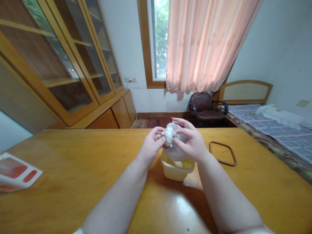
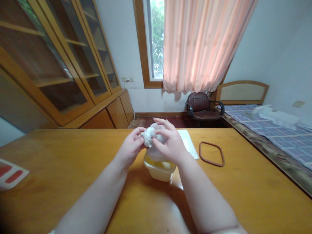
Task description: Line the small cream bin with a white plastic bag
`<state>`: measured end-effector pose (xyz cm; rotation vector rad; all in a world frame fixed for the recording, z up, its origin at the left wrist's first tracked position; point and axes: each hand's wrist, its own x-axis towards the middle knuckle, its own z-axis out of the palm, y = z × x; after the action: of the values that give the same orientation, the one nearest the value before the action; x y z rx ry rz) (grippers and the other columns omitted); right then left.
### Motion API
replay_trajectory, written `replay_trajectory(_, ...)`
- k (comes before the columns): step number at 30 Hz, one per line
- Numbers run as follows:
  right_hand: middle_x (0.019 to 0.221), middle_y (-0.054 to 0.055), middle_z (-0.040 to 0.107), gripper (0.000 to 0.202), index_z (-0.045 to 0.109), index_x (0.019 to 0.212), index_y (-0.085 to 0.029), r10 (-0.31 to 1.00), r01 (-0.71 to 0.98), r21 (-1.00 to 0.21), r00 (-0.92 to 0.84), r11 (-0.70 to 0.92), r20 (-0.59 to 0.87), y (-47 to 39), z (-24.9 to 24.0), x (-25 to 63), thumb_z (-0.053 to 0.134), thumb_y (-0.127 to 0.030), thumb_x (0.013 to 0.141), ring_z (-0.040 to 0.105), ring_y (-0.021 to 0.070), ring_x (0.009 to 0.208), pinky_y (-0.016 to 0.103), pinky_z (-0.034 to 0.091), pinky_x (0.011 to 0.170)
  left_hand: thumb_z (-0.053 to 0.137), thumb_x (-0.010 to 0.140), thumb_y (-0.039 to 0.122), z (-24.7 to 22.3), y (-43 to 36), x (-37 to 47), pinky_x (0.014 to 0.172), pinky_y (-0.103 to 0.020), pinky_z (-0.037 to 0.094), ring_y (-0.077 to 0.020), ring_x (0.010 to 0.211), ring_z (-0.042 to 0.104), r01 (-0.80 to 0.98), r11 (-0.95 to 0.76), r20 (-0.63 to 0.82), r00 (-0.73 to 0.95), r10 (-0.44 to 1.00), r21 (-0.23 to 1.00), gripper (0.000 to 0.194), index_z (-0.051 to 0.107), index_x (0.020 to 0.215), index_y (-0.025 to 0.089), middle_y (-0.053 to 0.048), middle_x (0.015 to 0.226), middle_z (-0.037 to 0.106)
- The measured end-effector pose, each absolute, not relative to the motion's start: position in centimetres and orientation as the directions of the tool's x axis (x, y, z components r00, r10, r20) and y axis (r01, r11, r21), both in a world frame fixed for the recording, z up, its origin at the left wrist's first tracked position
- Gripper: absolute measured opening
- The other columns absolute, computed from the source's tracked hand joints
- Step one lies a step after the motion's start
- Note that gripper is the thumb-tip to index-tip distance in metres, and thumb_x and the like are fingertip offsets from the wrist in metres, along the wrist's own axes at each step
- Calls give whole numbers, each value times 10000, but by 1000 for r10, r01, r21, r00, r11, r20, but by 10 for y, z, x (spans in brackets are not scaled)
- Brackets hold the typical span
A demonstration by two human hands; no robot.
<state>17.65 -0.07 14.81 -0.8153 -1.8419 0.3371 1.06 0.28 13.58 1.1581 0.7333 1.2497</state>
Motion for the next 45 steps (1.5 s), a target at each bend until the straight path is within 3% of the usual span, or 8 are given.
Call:
replay_trajectory(3,1401,62,501,162,721,931,-252,662,306,-587,-356,750,660,1,149,184,613,-202,821,507,243,1242,475,386,1056,769,656,361,138,5,8,539,-184,409,-87,582,551,-347,-98,176,201,964,933,402,511,907,181,24,704,613)
replay_trajectory(9,1075,52,641,93,645,688,-227,727,406,-637,-110,655,678,3,149,181,735,-241,709,598,222,1040,415,459,939,734,661,274,139,1,11,552,-199,420,-98,584,548,-224,-91,155,286,946,970,346,495,896,189,27,698,601)
replay_trajectory(15,989,28,646,236,490,759,-226,752,490,-626,-99,607,651,1,146,170,713,-213,682,593,214,961,467,406,974,675,681,183,134,-4,16,614,-200,425,-104,675,536,-60,-231,238,238,941,971,311,519,949,205,41,776,558)
replay_trajectory(21,1236,80,591,364,508,1128,-241,712,359,-618,-429,699,556,-10,158,195,630,-217,786,554,228,1159,413,414,1007,652,706,193,137,0,9,627,-218,416,-129,696,542,63,-329,314,175,933,942,207,601,906,199,16,797,614)
replay_trajectory(25,1235,92,597,550,462,1267,-251,721,363,-623,-374,693,584,-18,162,190,697,-343,778,565,250,1145,410,441,973,669,696,167,142,-7,9,713,-251,433,-170,801,572,253,-465,444,136,885,849,250,688,938,223,-19,922,662)
replay_trajectory(32,1031,48,666,284,592,1073,-228,772,505,-584,-403,636,491,-15,163,177,667,-325,817,604,204,945,345,464,832,624,813,274,154,-11,-7,741,-273,417,-197,822,584,417,-577,501,286,817,702,119,687,898,220,-33,876,677)
replay_trajectory(37,926,33,665,127,602,951,-208,787,545,-568,-393,616,476,-8,160,190,611,-228,827,605,187,868,323,466,775,541,877,378,156,-5,-17,653,-248,424,-161,710,573,247,-447,393,240,888,860,244,670,825,176,-30,759,659)
replay_trajectory(45,1167,58,643,332,597,1150,-250,657,454,-481,-422,750,624,-12,161,183,598,-173,827,582,213,1080,394,432,976,609,825,341,152,0,-12,617,-208,456,-114,681,565,-227,-227,259,122,958,947,193,585,924,177,0,800,624)
